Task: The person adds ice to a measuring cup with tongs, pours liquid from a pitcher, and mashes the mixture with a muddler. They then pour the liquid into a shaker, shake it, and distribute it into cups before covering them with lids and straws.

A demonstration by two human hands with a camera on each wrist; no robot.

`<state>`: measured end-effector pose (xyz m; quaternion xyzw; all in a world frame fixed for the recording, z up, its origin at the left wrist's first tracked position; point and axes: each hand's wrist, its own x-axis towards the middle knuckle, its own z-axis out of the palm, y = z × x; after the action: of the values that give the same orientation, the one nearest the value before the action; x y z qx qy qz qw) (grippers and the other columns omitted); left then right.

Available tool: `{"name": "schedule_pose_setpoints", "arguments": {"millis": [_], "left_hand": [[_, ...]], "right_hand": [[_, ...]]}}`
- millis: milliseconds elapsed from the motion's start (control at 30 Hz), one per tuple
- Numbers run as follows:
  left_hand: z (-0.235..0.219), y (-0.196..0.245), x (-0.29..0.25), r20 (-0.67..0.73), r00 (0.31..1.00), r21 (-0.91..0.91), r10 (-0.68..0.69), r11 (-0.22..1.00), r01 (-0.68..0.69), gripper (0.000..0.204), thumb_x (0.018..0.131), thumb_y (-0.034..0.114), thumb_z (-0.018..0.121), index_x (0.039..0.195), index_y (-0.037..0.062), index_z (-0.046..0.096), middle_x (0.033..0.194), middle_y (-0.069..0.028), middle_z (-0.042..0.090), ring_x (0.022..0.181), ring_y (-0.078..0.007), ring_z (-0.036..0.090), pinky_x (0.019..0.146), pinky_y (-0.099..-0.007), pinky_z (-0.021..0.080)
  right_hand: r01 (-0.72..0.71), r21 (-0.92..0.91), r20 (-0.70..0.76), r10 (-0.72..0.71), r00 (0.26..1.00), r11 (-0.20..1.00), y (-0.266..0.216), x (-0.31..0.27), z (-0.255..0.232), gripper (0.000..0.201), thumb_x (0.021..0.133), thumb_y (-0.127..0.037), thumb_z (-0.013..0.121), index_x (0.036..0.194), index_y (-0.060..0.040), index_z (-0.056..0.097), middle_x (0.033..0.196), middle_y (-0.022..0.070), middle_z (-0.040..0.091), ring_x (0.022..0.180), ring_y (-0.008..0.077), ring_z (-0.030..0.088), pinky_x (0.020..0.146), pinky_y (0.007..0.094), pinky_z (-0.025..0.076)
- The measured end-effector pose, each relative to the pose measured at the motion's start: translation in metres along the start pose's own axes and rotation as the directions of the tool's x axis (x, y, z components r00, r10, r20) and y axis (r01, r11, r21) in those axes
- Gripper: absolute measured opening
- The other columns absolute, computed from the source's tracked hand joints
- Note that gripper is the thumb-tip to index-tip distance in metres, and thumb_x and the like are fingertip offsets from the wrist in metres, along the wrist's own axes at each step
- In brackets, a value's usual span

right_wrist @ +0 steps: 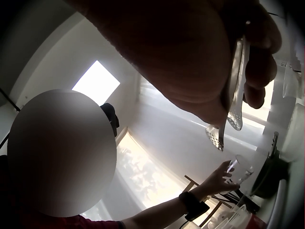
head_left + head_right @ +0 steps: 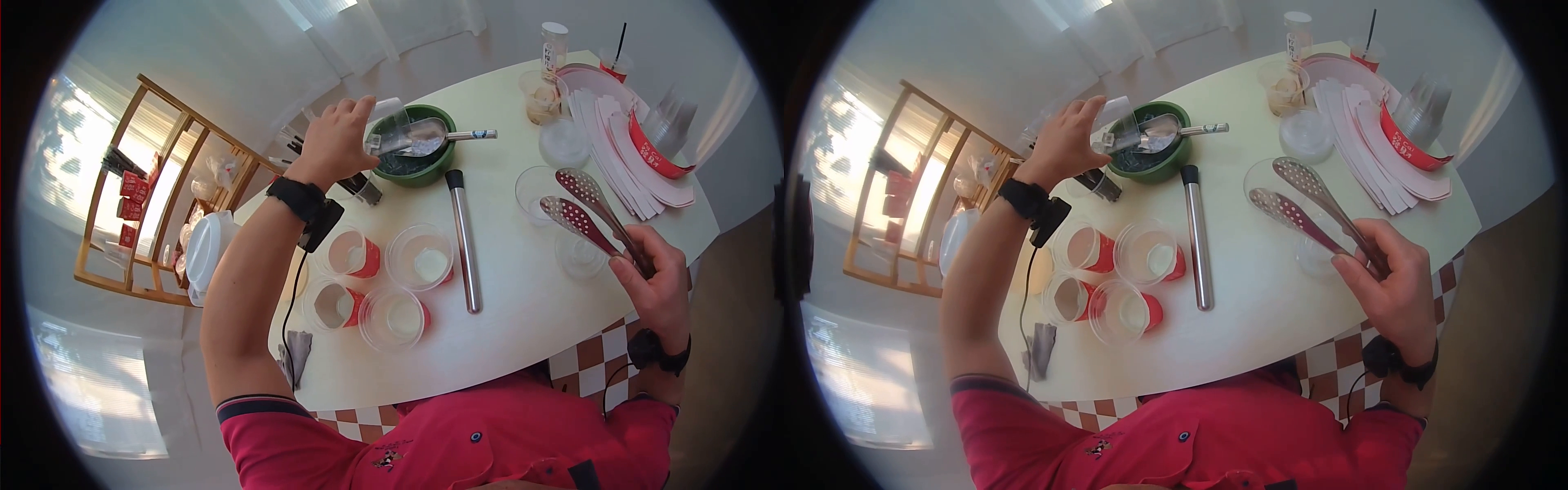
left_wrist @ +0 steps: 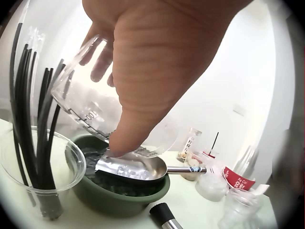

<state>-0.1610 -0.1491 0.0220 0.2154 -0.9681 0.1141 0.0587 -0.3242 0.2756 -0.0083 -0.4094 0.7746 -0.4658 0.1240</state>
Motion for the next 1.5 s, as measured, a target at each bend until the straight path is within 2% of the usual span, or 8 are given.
{"name": "schedule_pose_setpoints", "arguments": {"millis": [100,600,900,1000,1200,1300,1400,1500], "left_hand": [[-0.003,0.006,0.008,0.126,0.991,0.040,-0.043,0.998,0.039,0.091,0.066,0.024,0.091,0.144,0.0116,0.047,0.130,-0.0174,0.060,0.122,-0.0376,0.059,0.100,-0.0452,0.051],[0.008,0.019,0.023,0.163,0.985,0.298,0.055,0.949,-0.103,0.081,0.069,0.016,0.085,0.141,0.0120,0.049,0.120,-0.0117,0.062,0.116,-0.0313,0.061,0.092,-0.0435,0.050],[0.004,0.029,0.017,-0.132,0.890,0.682,0.437,0.692,-0.239,0.063,0.078,0.005,0.072,0.137,0.0114,0.051,0.115,-0.0054,0.061,0.110,-0.0239,0.059,0.086,-0.0409,0.047],[0.002,0.025,0.020,-0.007,0.988,0.650,0.154,0.751,-0.113,0.063,0.078,0.005,0.072,0.137,0.0110,0.051,0.115,-0.0061,0.061,0.108,-0.0247,0.060,0.084,-0.0415,0.047],[0.009,0.004,0.015,-0.156,0.987,0.464,0.040,0.885,0.037,0.062,0.077,0.003,0.070,0.136,0.0104,0.052,0.114,-0.0092,0.062,0.104,-0.0282,0.063,0.081,-0.0423,0.049],[0.012,0.012,0.007,-0.188,0.966,0.499,0.179,0.864,-0.063,0.065,0.076,0.006,0.074,0.137,0.0108,0.051,0.112,-0.0098,0.063,0.105,-0.0294,0.063,0.082,-0.0439,0.050],[-0.004,0.008,0.009,-0.035,0.994,0.388,-0.106,0.915,0.112,0.074,0.072,0.015,0.083,0.138,0.0105,0.050,0.114,-0.0118,0.064,0.108,-0.0323,0.063,0.088,-0.0457,0.052],[-0.009,0.006,-0.002,-0.091,0.987,0.171,-0.136,0.974,0.150,0.076,0.069,0.024,0.087,0.134,0.0077,0.052,0.116,-0.0144,0.066,0.109,-0.0348,0.065,0.086,-0.0460,0.054]], "right_hand": [[-0.051,0.017,-0.020,0.051,0.998,0.999,0.000,-0.007,-0.006,0.027,0.088,-0.009,0.074,0.111,0.0032,0.065,0.071,-0.0017,0.054,0.063,0.0044,0.046,0.056,0.0229,0.037],[-0.106,0.057,-0.056,0.109,0.992,0.993,0.013,-0.027,-0.021,0.032,0.086,-0.007,0.074,0.115,0.0027,0.064,0.074,-0.0047,0.053,0.065,0.0018,0.044,0.057,0.0204,0.035],[-0.095,0.068,-0.038,0.098,0.995,0.993,0.013,-0.025,-0.018,0.032,0.086,-0.007,0.074,0.115,0.0024,0.064,0.073,-0.0036,0.053,0.064,0.0025,0.045,0.057,0.0208,0.036],[-0.070,0.059,-0.045,0.073,0.996,0.996,0.010,-0.023,-0.015,0.032,0.086,-0.007,0.074,0.115,0.0024,0.065,0.073,-0.0037,0.053,0.064,0.0026,0.045,0.057,0.0210,0.036],[-0.071,0.060,-0.050,0.074,0.996,0.996,0.008,-0.028,-0.012,0.034,0.086,-0.008,0.076,0.116,0.0026,0.065,0.073,-0.0040,0.053,0.065,0.0023,0.044,0.058,0.0206,0.037],[-0.056,0.069,-0.060,0.060,0.996,0.996,0.010,-0.026,-0.010,0.034,0.086,-0.008,0.076,0.116,0.0023,0.065,0.074,-0.0041,0.053,0.065,0.0023,0.044,0.058,0.0203,0.037],[-0.023,0.048,-0.067,0.027,0.997,0.999,0.007,-0.025,-0.007,0.033,0.086,-0.008,0.076,0.116,0.0019,0.065,0.074,-0.0042,0.053,0.065,0.0023,0.044,0.058,0.0201,0.037],[-0.054,0.053,-0.040,0.056,0.998,0.997,0.003,-0.029,-0.009,0.033,0.087,-0.008,0.076,0.117,0.0016,0.065,0.075,-0.0044,0.053,0.066,0.0021,0.044,0.059,0.0199,0.036]]}}
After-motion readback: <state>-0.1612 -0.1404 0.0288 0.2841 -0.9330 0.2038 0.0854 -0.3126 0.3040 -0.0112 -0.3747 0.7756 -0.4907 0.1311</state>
